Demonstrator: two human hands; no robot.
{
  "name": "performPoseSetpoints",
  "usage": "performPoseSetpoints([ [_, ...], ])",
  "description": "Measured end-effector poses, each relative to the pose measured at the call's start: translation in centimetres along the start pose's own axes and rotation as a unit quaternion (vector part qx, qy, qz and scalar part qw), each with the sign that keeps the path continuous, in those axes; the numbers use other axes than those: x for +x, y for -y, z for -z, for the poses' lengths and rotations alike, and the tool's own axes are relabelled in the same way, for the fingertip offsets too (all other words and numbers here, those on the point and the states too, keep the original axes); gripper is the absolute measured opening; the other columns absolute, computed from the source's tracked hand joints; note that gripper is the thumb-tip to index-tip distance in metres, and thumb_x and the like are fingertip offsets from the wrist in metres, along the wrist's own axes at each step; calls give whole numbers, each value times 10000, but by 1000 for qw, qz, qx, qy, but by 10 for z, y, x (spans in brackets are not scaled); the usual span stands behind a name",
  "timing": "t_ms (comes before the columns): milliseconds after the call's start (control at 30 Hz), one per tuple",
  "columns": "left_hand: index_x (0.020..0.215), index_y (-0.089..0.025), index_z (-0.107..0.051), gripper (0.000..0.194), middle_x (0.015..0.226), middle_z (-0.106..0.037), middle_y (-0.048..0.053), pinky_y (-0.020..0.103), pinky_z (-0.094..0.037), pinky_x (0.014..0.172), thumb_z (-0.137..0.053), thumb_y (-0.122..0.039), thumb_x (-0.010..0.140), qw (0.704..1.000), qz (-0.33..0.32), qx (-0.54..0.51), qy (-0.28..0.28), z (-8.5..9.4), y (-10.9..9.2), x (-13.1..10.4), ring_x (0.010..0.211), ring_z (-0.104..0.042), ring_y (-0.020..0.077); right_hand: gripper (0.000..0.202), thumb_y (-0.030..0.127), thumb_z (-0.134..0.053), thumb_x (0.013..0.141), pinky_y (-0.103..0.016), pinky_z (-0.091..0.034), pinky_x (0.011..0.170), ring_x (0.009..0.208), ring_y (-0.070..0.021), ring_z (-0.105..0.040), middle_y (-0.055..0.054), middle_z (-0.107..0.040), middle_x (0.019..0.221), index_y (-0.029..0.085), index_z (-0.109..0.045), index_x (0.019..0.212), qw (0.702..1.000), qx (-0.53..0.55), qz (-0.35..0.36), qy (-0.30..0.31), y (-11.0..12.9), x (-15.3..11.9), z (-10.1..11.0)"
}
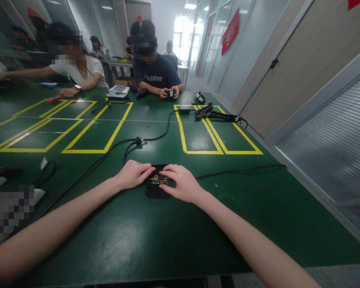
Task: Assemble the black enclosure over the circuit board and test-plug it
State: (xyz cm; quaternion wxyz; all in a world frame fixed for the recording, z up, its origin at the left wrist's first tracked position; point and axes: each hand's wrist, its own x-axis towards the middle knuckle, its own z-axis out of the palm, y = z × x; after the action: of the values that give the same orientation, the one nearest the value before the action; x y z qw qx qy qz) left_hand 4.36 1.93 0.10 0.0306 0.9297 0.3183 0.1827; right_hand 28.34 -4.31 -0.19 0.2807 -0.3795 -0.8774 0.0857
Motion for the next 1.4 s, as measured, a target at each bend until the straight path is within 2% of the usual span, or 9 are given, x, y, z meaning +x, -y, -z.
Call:
performPoseSetpoints([
  [167, 857, -195, -645, 486, 625, -658, 22, 259, -343, 560, -268, -388, 1095, 1000, 18, 10, -7, 4, 10, -1, 553, -609, 172, 302, 306, -636, 968, -430, -575, 925, 1090, -269, -682, -131, -671, 1254, 202, -656, 1251, 999, 25, -17, -18, -1, 0, 4],
  [333, 845, -202, -636, 519, 597, -629, 12, 261, -349, 567, -229, -404, 1094, 1000, 0, -2, -3, 8, 10, -2, 551, -602, 167, 54, 243, -626, 950, -356, -553, 727, 813, -219, -652, -65, -675, 919, 209, -659, 976, 999, 11, -42, -1, -11, -6, 17],
  [433, 832, -202, -640, 549, 600, -635, 12, 264, -361, 585, -199, -402, 1091, 1000, -2, -8, -8, 7, 10, -2, 566, -612, 166, 110, 239, -585, 988, -352, -534, 735, 826, -224, -643, -66, -666, 876, 213, -642, 898, 999, -19, -26, 11, -15, -8, 17],
  [567, 770, -204, -629, 580, 558, -601, -2, 270, -365, 566, -196, -433, 1080, 995, 2, -64, -71, 6, 13, -4, 510, -568, 157, 195, 273, -493, 1050, -335, -528, 715, 802, -214, -650, -69, -674, 871, 214, -639, 934, 999, -37, -27, 3, -14, -7, 13],
  [733, 641, -211, -503, 639, 482, -518, -12, 263, -396, 542, -117, -454, 1088, 974, 14, -156, -162, 5, 12, -7, 443, -505, 129, 324, 348, -397, 1093, -319, -525, 689, 775, -206, -681, -75, -714, 867, 207, -660, 968, 999, -26, -26, 9, -10, -8, 15],
  [967, 667, -213, -450, 554, 452, -480, -42, 230, -401, 507, -172, -429, 1094, 963, -14, -193, -190, 8, 11, -9, 404, -481, 110, 325, 331, -408, 1082, -278, -473, 651, 684, -176, -683, -54, -740, 810, 199, -679, 959, 997, 4, -10, 74, -6, -13, 23],
  [1100, 653, -217, -454, 504, 453, -441, -39, 251, -356, 498, -255, -441, 1058, 966, -51, -178, -180, 1, 13, -7, 406, -450, 120, 292, 340, -465, 1056, -255, -418, 604, 596, -150, -630, -28, -695, 715, 194, -671, 909, 995, 24, -16, 91, -4, -13, 26],
  [1200, 642, -219, -452, 457, 469, -450, -25, 278, -302, 479, -268, -362, 1035, 970, -116, -124, -174, -6, 10, -5, 402, -416, 127, 268, 349, -507, 1033, -251, -387, 573, 535, -136, -575, -9, -655, 662, 194, -663, 880, 995, 29, -18, 89, -3, -13, 26],
  [1400, 626, -218, -462, 387, 475, -497, -18, 288, -324, 497, -338, -242, 992, 973, -169, -29, -152, -2, -4, -6, 419, -443, 132, 307, 327, -473, 1043, -269, -419, 622, 626, -165, -637, -43, -702, 733, 188, -698, 888, 995, 19, -3, 94, -8, -12, 23],
])
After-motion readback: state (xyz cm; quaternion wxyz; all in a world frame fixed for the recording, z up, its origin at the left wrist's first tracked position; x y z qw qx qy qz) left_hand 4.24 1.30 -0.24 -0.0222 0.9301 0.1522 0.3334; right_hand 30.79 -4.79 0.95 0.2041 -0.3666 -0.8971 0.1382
